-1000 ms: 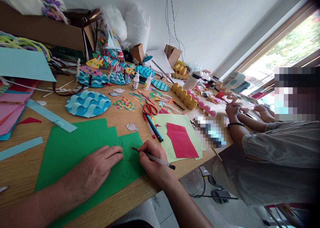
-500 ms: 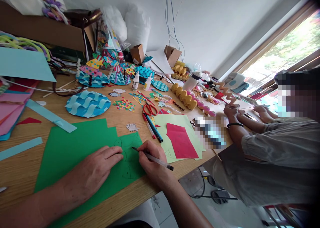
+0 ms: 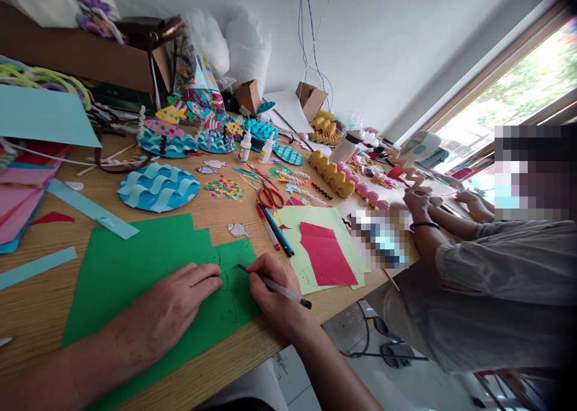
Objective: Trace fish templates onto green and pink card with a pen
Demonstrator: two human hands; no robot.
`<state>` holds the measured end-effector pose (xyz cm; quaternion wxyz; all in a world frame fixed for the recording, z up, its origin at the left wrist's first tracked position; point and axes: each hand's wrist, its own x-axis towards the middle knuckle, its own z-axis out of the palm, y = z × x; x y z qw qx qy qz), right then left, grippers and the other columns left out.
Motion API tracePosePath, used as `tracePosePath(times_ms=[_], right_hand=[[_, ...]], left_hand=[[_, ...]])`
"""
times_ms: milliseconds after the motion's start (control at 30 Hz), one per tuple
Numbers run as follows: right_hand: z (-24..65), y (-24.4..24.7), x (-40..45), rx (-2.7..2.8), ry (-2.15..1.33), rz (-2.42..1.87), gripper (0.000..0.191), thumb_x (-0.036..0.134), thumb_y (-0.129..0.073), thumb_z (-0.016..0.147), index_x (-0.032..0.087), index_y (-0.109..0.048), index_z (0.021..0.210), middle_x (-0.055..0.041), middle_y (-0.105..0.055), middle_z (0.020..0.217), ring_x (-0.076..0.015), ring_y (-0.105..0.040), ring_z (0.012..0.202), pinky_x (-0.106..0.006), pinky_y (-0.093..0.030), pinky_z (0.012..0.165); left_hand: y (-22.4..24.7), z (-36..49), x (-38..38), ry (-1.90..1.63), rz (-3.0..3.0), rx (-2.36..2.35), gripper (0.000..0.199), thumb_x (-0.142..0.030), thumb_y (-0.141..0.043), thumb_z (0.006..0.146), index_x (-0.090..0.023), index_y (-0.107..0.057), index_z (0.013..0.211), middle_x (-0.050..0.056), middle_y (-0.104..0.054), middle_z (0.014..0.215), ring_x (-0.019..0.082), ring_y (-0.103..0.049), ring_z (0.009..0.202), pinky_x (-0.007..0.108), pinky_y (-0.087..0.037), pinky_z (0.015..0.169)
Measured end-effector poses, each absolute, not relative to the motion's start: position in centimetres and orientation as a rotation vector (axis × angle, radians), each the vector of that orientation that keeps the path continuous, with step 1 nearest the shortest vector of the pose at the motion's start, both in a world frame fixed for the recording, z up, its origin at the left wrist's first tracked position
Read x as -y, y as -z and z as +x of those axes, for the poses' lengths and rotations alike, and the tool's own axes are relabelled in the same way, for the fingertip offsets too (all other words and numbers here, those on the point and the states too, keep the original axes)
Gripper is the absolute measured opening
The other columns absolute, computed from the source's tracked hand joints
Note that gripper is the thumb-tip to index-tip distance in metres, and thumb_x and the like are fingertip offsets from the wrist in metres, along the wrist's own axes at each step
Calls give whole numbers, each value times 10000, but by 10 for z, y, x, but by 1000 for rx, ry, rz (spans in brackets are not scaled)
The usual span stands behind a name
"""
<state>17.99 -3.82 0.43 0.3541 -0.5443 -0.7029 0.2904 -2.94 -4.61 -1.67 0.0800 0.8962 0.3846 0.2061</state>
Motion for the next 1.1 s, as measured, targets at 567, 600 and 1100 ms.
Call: tracePosePath(times_ms=[567, 600, 1100], right_hand=[[185, -9, 46, 1760, -607, -1212, 91, 173, -489, 799, 178, -579, 793, 33, -547, 579, -97, -481, 492, -202, -369, 478], [186, -10, 49, 1803, -552, -1171, 97, 172, -493, 815, 175, -590, 816, 16, -579, 618, -106, -519, 537, -208, -398, 515], [206, 10, 87, 1900, -232, -1197, 149, 159, -483, 890, 192, -621, 934, -50, -664, 795, -162, -622, 734, -254, -501, 676]], left_hand=[[16, -31, 41, -704, 2717, -1097, 477, 1, -322, 792, -199, -672, 1047, 47, -670, 1125, 186, -625, 998, 283, -512, 884], [17, -32, 40, -721, 2719, -1095, 469, -7, -327, 796, -200, -674, 1045, 48, -671, 1123, 185, -625, 1005, 278, -508, 894], [4, -35, 39, -834, 2709, -1053, 405, -75, -330, 844, -241, -659, 1011, 6, -690, 1034, 153, -629, 997, 238, -472, 935]])
